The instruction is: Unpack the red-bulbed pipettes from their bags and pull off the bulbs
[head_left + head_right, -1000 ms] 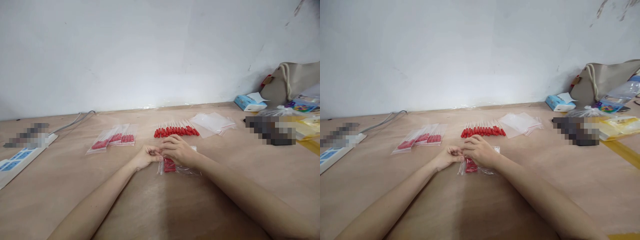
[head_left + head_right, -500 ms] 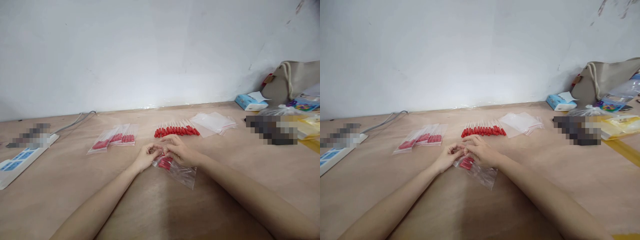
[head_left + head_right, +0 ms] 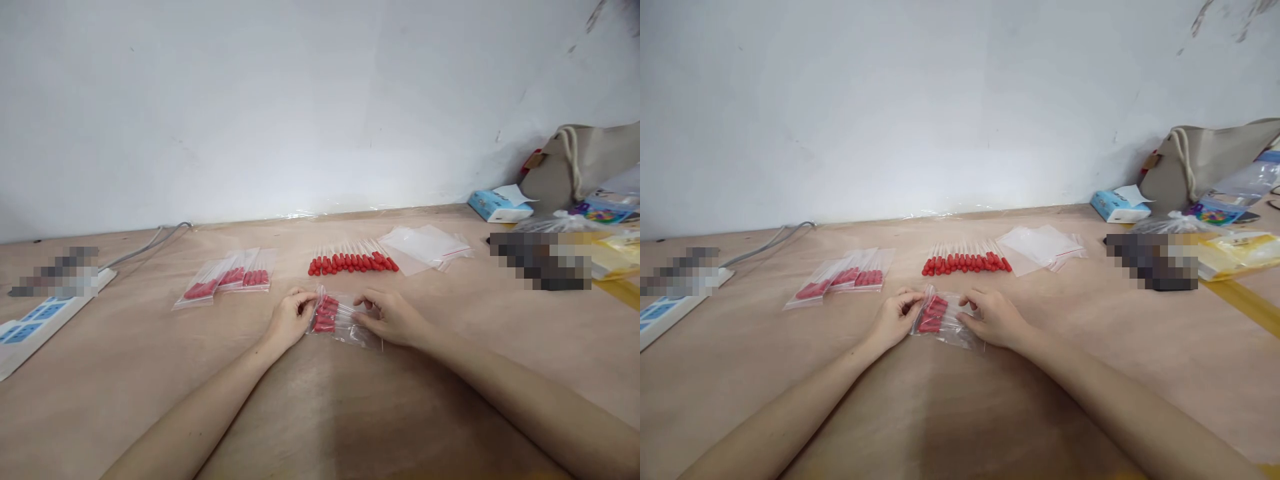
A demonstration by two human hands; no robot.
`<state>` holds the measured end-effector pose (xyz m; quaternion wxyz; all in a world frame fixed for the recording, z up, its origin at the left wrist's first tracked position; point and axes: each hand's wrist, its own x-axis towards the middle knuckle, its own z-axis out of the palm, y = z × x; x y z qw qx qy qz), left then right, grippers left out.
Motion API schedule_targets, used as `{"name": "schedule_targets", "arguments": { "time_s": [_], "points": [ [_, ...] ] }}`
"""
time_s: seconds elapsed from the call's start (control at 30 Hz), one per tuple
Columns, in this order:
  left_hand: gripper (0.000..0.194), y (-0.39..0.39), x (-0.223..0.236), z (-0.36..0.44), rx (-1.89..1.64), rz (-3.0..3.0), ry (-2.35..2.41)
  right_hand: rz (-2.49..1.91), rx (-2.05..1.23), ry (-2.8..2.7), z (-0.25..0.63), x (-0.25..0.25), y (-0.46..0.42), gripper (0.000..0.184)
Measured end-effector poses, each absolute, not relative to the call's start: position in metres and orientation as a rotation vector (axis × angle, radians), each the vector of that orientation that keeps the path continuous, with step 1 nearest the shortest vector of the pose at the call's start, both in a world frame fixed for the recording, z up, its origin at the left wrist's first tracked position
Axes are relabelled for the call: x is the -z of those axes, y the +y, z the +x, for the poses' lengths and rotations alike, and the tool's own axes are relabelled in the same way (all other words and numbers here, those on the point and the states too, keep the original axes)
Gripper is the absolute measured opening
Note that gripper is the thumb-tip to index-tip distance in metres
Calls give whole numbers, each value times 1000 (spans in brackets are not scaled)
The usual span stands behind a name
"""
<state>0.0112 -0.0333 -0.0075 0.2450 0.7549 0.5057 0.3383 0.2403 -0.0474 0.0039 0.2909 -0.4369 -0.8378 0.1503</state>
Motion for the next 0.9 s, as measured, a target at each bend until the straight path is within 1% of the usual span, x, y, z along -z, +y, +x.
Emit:
{"name": "schedule_targets", "arguments": {
  "time_s": [0.13, 0.23, 0.33, 0.43, 0.57, 0.73, 0.8, 0.9],
  "points": [
    [19, -34, 3, 10, -961, 2150, 1403, -1219, -462, -2254, 245, 0, -51, 17],
    [20, -34, 0, 8, -1006, 2265, 1272, -1237, -457, -2271, 246, 2, -49, 20],
    [24, -35, -2, 5, -948, 2280, 1131, -1239, -397, -2290, 248, 6, -44, 21],
    [26, -36, -4, 6, -843, 2223, 1159, -1239, -362, -2284, 250, 10, -39, 21],
    [36, -35, -8, 10, -674, 2157, 1230, -1196, -388, -2267, 252, 12, -34, 18],
    [48, -31, -10, 12, -617, 2114, 1188, -1155, -465, -2282, 256, 11, -29, 12],
    [46, -30, -10, 13, -604, 2101, 1128, -1142, -456, -2291, 256, 11, -28, 11],
    [35, -29, -12, 14, -592, 2064, 1058, -1137, -412, -2291, 256, 13, -28, 12]
  ]
}}
